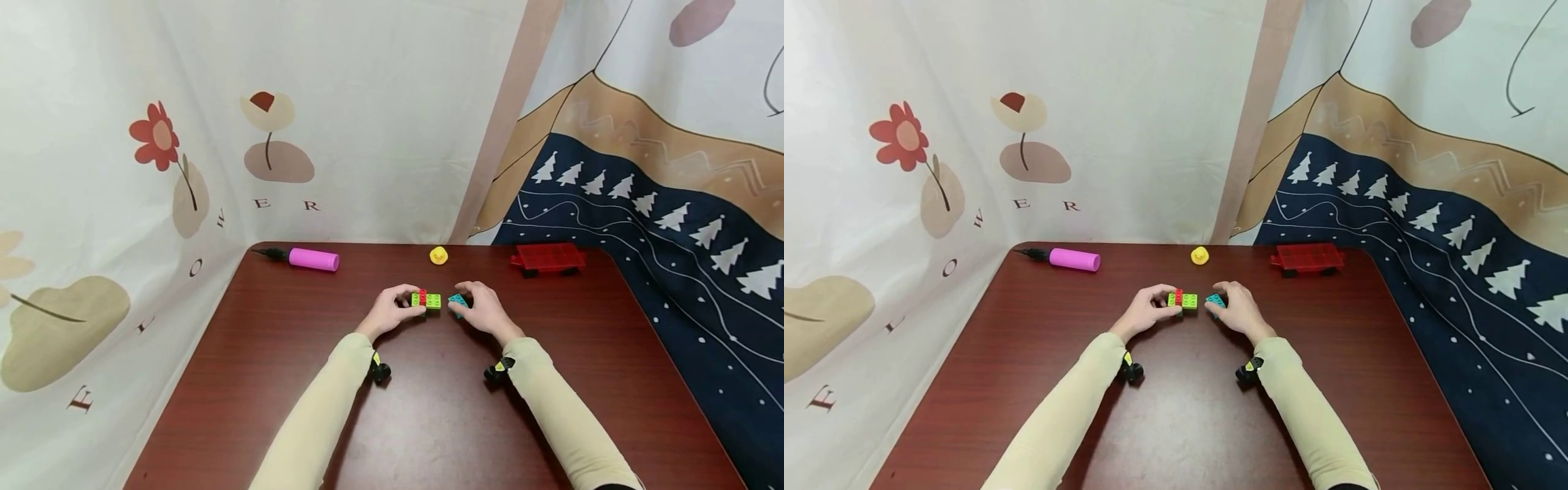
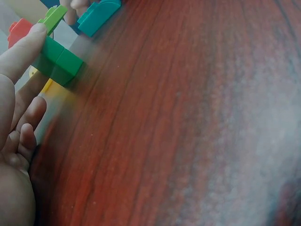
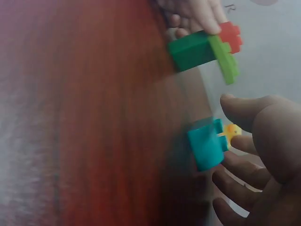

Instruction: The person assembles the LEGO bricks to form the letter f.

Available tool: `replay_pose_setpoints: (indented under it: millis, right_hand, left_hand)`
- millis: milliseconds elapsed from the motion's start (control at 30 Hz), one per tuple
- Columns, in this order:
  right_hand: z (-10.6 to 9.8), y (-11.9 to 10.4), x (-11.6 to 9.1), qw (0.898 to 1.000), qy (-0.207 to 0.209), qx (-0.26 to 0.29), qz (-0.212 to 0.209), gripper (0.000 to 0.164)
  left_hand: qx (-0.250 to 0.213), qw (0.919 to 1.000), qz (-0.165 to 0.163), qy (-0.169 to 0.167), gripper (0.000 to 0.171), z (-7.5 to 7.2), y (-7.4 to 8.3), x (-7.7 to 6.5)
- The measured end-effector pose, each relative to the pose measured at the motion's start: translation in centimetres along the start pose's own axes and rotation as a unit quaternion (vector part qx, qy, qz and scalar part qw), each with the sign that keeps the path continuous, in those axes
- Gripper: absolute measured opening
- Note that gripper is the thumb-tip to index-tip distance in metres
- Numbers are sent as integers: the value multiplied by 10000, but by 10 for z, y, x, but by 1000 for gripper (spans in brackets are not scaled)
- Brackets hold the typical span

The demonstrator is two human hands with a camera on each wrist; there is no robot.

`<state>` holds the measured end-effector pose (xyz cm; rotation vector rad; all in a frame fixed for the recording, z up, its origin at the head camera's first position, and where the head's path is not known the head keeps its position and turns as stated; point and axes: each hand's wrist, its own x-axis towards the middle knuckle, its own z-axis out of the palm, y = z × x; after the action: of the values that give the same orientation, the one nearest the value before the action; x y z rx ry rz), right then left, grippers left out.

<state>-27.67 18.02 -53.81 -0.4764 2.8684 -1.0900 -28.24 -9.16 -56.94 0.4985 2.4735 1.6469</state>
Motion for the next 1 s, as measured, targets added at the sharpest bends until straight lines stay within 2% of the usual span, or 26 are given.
replay_pose_setpoints:
  millis: [200, 533, 700, 1000]
  right_hand:
    - [8, 0, -5, 9989, 52, -327, 335, 63]
    - [7, -5, -3, 9949, -12, -636, 783, 59]
    - [6, -3, -1, 9955, 13, -463, 826, 54]
    - [1, 0, 0, 9971, 164, 311, 676, 42]
  left_hand:
    - [-19, 10000, 72, -46, 43, 1, -4, -1]
    - [-60, 9999, 135, 11, 41, 0, -2, 0]
    - [-59, 9999, 127, 20, 42, 0, -3, 1]
    - [-124, 9999, 72, -18, 42, 0, -4, 1]
